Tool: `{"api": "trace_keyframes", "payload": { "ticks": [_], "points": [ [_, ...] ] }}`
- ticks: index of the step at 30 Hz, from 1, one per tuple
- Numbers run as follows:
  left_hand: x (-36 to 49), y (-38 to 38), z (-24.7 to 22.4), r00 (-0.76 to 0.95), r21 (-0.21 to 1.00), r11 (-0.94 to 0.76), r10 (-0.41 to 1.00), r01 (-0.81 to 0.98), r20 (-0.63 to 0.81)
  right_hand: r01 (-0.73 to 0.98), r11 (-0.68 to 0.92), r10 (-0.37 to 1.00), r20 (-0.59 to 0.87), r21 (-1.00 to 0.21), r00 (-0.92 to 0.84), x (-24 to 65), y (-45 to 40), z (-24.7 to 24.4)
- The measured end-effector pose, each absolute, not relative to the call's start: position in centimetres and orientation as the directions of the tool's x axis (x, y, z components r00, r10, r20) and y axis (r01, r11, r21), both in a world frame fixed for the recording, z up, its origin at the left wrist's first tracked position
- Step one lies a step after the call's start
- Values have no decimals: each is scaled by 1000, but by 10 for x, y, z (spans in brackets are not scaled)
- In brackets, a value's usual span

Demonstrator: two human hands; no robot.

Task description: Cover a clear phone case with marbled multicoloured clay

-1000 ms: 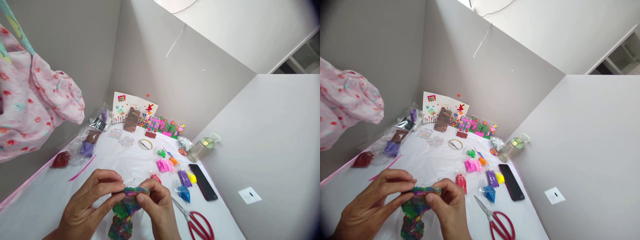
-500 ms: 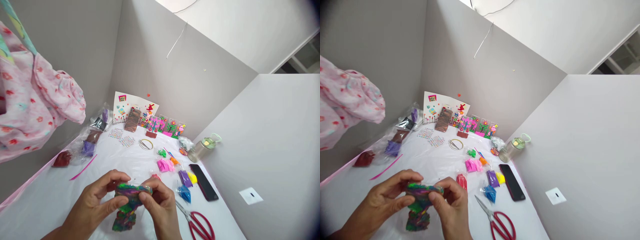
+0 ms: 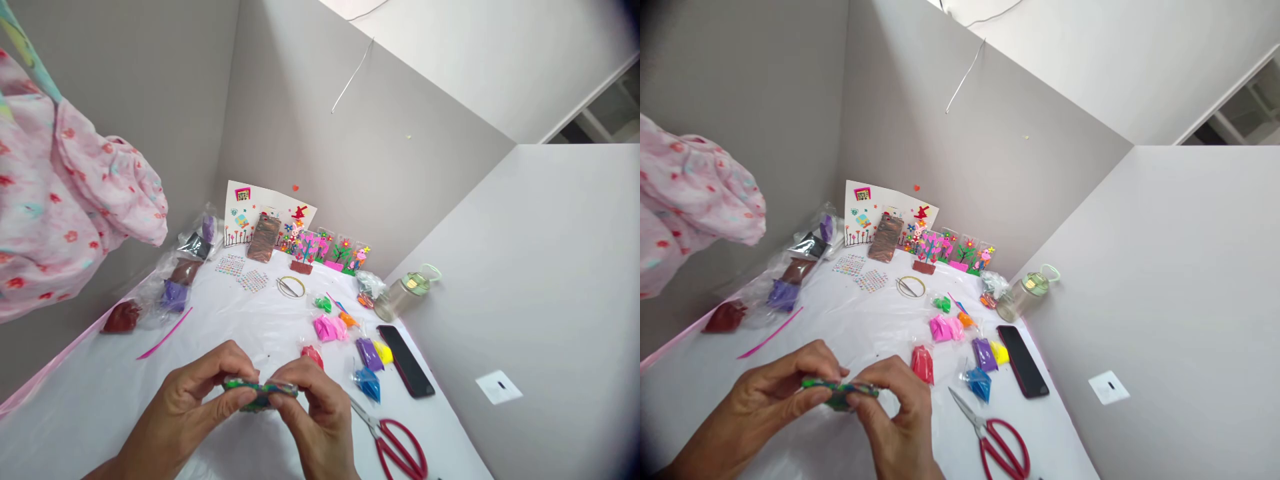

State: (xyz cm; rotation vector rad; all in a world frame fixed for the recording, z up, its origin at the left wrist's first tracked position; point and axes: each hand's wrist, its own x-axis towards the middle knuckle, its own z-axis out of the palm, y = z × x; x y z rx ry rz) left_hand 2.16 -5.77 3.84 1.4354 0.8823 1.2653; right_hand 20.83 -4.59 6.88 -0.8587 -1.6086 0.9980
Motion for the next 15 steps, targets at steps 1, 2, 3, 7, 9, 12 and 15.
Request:
{"api": "trace_keyframes", "payload": {
  "ticks": [1,2,3,7,9,12,15],
  "points": [
    [21,-58,39,191,962,-263,943,-72,272,61,406,894,382,-912,-235,208,-46,69],
    [21,-58,40,201,959,-278,938,-59,284,66,408,893,384,-910,-234,208,-46,69],
    [20,-58,40,212,956,-288,933,-52,292,69,411,892,386,-909,-235,208,-46,69],
    [18,-57,40,237,960,-277,932,-22,275,69,426,885,400,-902,-240,207,-46,68],
    [18,-56,39,234,968,-250,941,-5,244,69,446,873,417,-893,-252,206,-46,68],
    [18,-56,37,253,971,-238,938,-22,236,74,490,851,457,-869,-259,206,-46,68],
    [18,-56,36,270,968,-249,930,-34,249,93,507,842,470,-857,-266,207,-46,68]
  ]
}}
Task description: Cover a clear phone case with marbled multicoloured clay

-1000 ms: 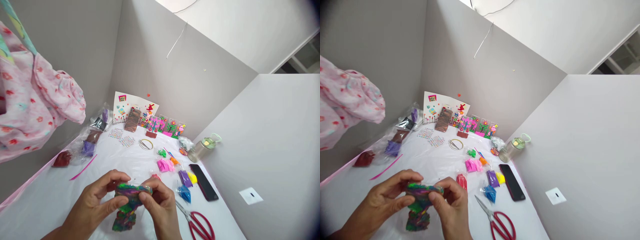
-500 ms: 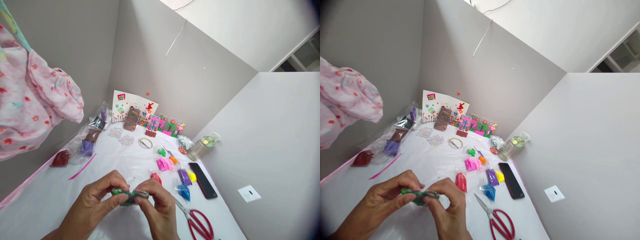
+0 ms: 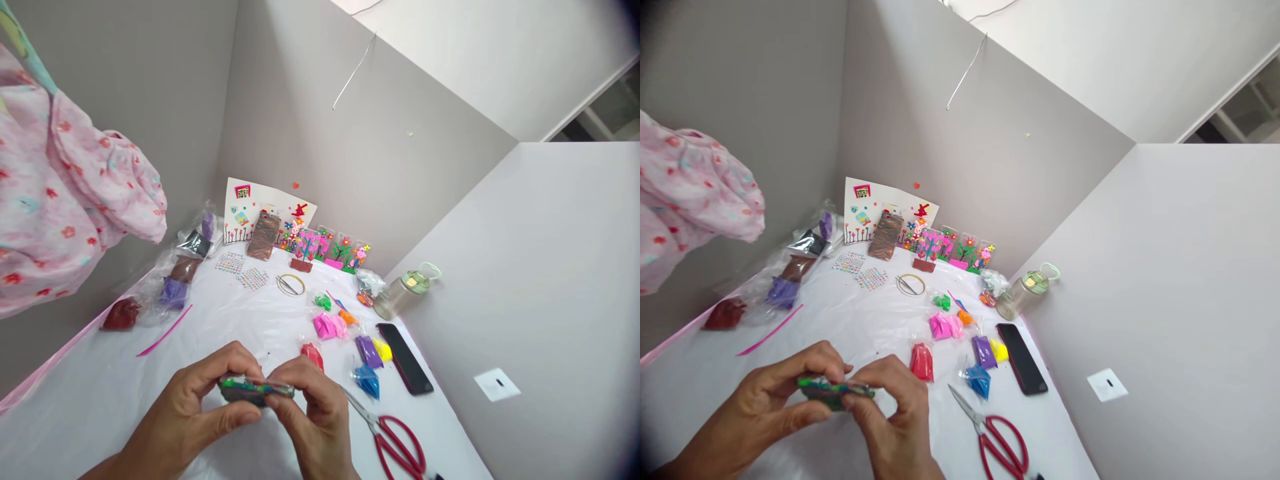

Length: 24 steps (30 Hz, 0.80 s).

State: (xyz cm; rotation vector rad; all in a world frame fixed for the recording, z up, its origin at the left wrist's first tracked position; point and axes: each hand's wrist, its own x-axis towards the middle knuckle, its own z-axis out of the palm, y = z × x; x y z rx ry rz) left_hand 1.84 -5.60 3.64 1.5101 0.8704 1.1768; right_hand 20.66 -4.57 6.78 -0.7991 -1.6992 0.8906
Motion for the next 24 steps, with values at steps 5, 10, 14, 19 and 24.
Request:
{"api": "trace_keyframes", "payload": {
  "ticks": [5,10,14,19,24],
  "points": [
    [19,-57,37,272,959,-284,924,14,270,93,533,824,491,-841,-283,206,-46,68],
    [20,-56,39,260,953,-303,922,16,289,89,532,823,489,-842,-289,207,-47,67],
    [24,-60,42,190,968,-252,949,-14,250,55,416,883,388,-908,-263,205,-47,66],
    [25,-62,40,80,979,-179,979,-101,188,29,330,893,302,-944,-333,206,-47,67],
    [22,-64,32,-10,839,-503,856,210,516,43,341,890,308,-939,-336,207,-47,68]
  ]
}}
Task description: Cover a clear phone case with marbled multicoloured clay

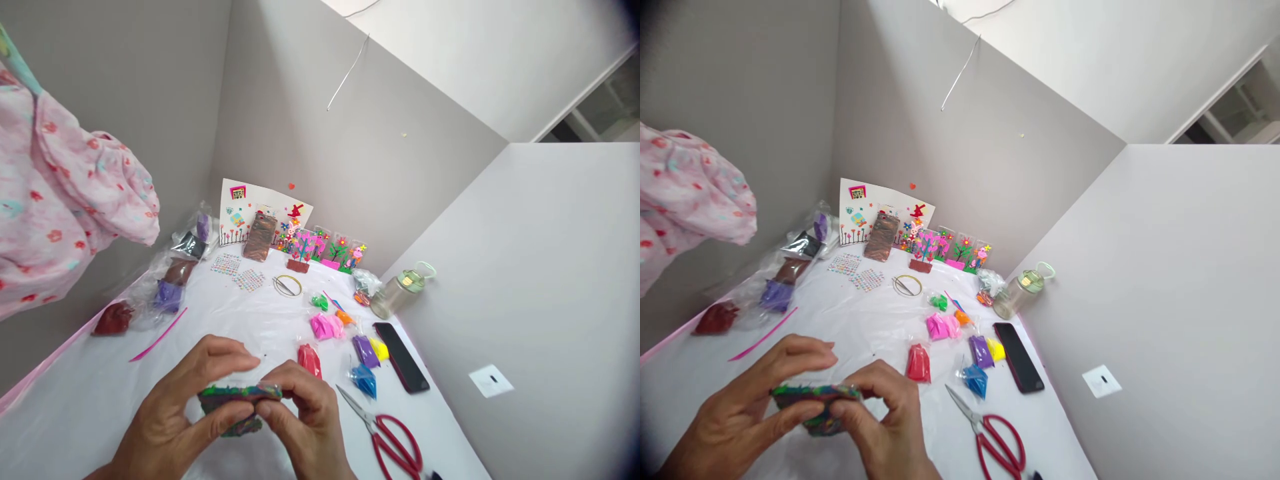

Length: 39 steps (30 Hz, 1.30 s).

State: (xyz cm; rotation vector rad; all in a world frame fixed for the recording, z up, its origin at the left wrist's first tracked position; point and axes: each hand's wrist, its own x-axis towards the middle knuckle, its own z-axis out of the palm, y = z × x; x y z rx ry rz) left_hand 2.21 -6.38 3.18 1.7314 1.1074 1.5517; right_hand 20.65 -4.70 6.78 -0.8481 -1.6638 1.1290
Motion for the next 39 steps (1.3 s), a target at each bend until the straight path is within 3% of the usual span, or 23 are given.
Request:
{"api": "trace_keyframes", "payload": {
  "ticks": [3,7,13,17,32,39],
  "points": [
    [24,-67,30,-7,719,-623,754,307,656,38,330,890,298,-943,-346,206,-47,67],
    [25,-67,30,35,642,-673,700,367,713,39,304,893,270,-952,-359,206,-48,66],
    [22,-63,33,67,682,-631,750,368,658,61,280,900,240,-958,-365,205,-48,66],
    [18,-61,37,158,594,-714,679,372,717,68,244,902,201,-967,-381,204,-48,66],
    [20,-63,38,97,567,-693,667,445,739,63,207,910,169,-976,-379,201,-50,65],
    [23,-65,40,81,615,-679,695,401,714,63,201,909,162,-978,-384,200,-50,67]
  ]
}}
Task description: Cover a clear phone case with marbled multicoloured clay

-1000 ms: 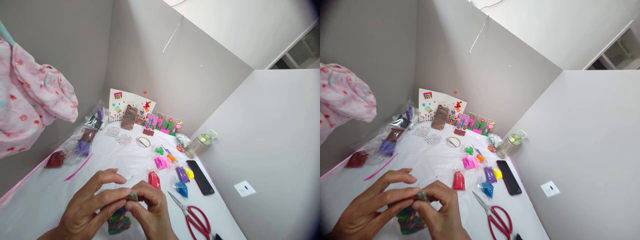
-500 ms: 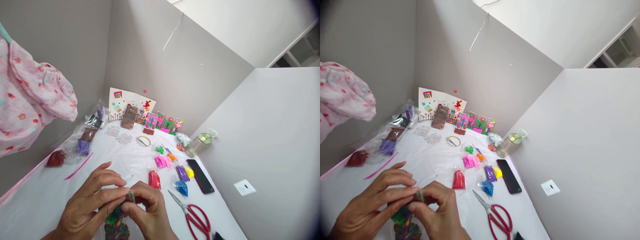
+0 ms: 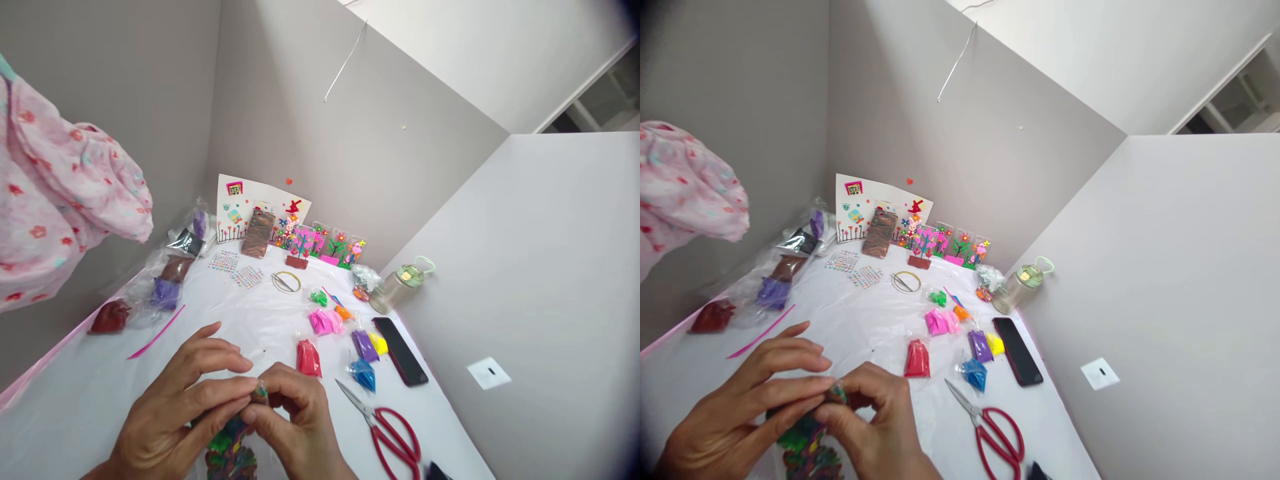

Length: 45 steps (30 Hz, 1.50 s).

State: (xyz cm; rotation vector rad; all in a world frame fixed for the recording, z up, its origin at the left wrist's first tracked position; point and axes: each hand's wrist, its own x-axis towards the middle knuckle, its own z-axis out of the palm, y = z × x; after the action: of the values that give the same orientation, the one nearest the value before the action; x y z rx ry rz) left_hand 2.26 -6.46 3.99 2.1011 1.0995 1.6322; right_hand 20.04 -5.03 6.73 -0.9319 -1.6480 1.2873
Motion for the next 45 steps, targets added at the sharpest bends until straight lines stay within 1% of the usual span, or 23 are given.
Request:
{"api": "trace_keyframes", "payload": {
  "ticks": [2,3,4,6,8,9,10,12,13,15,18,20,22,25,27,30,32,34,37,39,42,45],
  "points": [
    [22,-65,39,75,624,-671,702,400,708,57,193,909,157,-980,-385,201,-50,67],
    [22,-64,39,54,658,-648,727,384,685,53,184,911,150,-981,-383,201,-50,67],
    [22,-64,38,30,717,-602,773,352,634,51,170,916,139,-984,-377,201,-50,66],
    [20,-62,35,37,860,-443,893,253,449,46,126,925,101,-991,-366,202,-49,65],
    [19,-59,31,80,959,-242,969,151,232,19,61,932,50,-998,-359,203,-46,64],
    [19,-57,29,89,980,-165,984,109,155,-4,19,931,20,-1000,-366,204,-45,64],
    [18,-55,28,90,991,-115,990,75,108,-32,-23,927,-9,-999,-375,204,-44,64],
    [18,-53,25,63,997,-67,996,26,65,-73,-81,923,-47,-994,-383,205,-42,64],
    [18,-52,25,61,998,-55,997,9,54,-72,-89,922,-55,-993,-383,205,-41,64],
    [19,-51,26,102,999,-32,994,-13,33,-8,-55,927,-48,-998,-371,206,-41,66],
    [22,-51,31,216,999,-46,975,-9,47,134,45,930,-8,-990,-367,208,-42,68],
    [22,-51,34,247,997,-73,967,14,67,177,70,921,-4,-982,-389,209,-43,69],
    [21,-50,33,211,997,-65,976,36,56,198,49,908,-39,-979,-418,210,-42,70],
    [17,-47,32,93,998,-29,995,54,24,265,43,902,-76,-963,-424,213,-40,73],
    [15,-46,33,55,997,-43,998,57,40,321,102,909,-43,-942,-414,215,-38,74],
    [15,-45,41,105,981,-141,986,130,128,404,248,904,61,-880,-422,218,-36,73],
    [16,-45,46,164,955,-222,968,197,192,454,341,887,122,-823,-446,219,-35,71],
    [16,-46,48,195,939,-260,956,223,219,502,430,863,179,-750,-472,220,-34,69],
    [16,-45,48,177,933,-271,956,237,233,558,549,822,280,-623,-496,221,-32,66],
    [15,-44,46,166,920,-305,949,246,270,571,613,788,361,-547,-500,221,-30,63],
    [11,-41,39,167,872,-386,922,301,351,586,696,713,503,-415,-489,222,-30,60],
    [5,-38,28,122,850,-372,928,374,352,604,755,591,664,-256,-458,225,-33,59]
  ]
}}
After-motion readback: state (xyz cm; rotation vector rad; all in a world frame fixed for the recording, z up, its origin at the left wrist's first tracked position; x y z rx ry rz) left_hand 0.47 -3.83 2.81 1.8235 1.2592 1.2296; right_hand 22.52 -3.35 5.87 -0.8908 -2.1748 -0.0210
